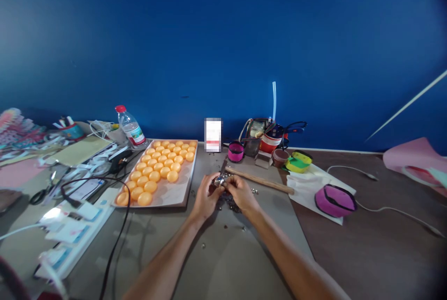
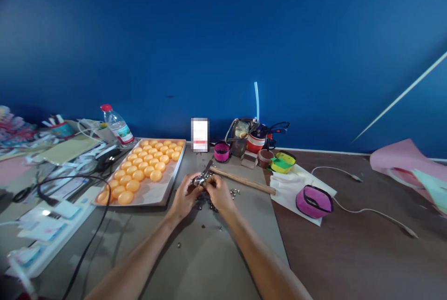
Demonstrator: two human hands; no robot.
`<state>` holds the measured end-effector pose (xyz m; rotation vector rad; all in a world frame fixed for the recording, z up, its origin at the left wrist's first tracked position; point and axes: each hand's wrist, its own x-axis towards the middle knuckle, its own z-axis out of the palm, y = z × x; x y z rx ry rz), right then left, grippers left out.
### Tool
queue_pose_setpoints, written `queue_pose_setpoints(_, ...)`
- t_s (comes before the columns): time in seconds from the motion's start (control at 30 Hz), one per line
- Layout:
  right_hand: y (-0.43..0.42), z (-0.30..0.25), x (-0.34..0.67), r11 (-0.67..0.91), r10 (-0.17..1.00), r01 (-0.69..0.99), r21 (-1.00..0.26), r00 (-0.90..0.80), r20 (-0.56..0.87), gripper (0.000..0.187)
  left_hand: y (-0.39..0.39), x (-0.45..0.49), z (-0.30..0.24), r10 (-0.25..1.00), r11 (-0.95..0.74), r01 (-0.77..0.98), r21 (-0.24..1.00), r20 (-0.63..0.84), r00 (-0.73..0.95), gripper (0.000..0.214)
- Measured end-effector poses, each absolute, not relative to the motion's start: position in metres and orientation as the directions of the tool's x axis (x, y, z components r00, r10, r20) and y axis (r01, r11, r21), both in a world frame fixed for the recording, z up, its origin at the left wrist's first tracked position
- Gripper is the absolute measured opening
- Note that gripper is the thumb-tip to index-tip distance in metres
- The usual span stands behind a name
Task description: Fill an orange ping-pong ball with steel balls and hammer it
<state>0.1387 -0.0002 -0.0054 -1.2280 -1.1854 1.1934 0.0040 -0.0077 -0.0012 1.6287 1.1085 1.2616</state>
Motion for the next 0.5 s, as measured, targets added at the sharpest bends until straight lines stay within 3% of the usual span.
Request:
queue_pose_setpoints(0.27,-0.002,-0.005,0.136,0.073,0.994,0.100,-0.992,0.079,0.081,0.014,-0.010,0.005,0.005,0.964,-0.262,-0.023,0.965,0.263,0.034,0.032)
queue_pose_setpoints(0.4,-0.004,0.002,0.138,-0.067,0.997,-0.189,-0.980,-0.054,-0.058,0.025,-0.009,0.006,0.005,0.988,-0.143,-0.094,0.985,0.147,0.045,0.036)
queue_pose_setpoints(0.5,-0.006,0.013,0.145,-0.120,0.981,-0.408,-0.905,-0.189,-0.045,0.027,-0.006,0.005,0.004,0.997,0.014,-0.335,0.942,0.013,0.081,0.037)
